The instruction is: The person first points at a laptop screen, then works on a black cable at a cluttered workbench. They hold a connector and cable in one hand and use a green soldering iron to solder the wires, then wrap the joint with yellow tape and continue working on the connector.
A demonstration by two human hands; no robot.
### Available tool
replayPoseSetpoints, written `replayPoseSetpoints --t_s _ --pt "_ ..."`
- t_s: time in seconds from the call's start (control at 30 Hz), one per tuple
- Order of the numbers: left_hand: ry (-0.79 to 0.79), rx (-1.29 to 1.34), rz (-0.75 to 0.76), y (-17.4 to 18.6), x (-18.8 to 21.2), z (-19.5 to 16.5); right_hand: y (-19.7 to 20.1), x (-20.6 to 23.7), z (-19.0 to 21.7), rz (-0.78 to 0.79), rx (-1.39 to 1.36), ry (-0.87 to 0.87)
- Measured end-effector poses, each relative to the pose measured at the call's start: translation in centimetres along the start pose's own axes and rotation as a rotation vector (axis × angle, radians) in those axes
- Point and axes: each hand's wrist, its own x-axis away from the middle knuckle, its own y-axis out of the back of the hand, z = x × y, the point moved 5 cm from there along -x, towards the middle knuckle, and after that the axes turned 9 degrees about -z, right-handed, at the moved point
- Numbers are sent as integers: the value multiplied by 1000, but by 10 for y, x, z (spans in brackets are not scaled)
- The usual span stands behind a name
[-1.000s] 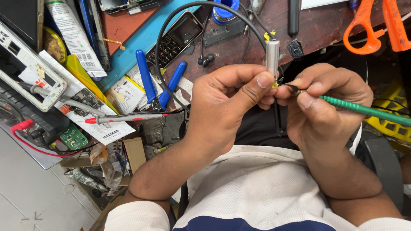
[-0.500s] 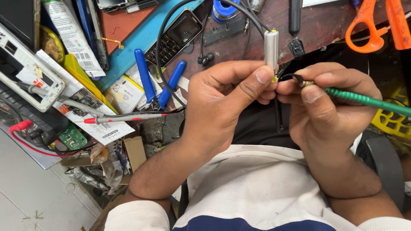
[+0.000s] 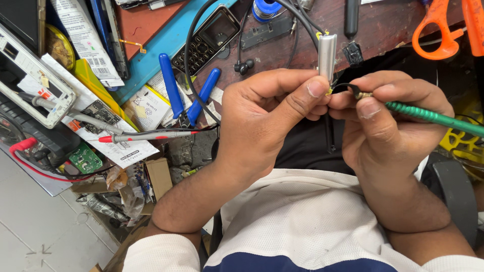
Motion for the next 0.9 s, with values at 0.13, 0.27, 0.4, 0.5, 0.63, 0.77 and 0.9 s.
replayPoseSetpoints --t_s 0.13,0.27,0.4,0.5,0.63,0.77,0.9 --pt "-7 -5 6 -1 0 0 1 -1 1 1 8 7" --pt "-5 -7 10 -1 0 -1 1 -1 1 -3 30 13" --pt "0 -23 3 0 1 -1 0 0 -1 1 25 0" --pt "-2 -32 0 0 1 -1 0 1 -1 1 11 -1" --pt "-4 -37 -1 0 2 0 0 -1 0 9 8 4" --pt "-13 -24 11 -1 2 0 1 -2 0 13 15 3" --pt "-26 -22 15 -1 3 0 1 -1 0 3 10 -11"
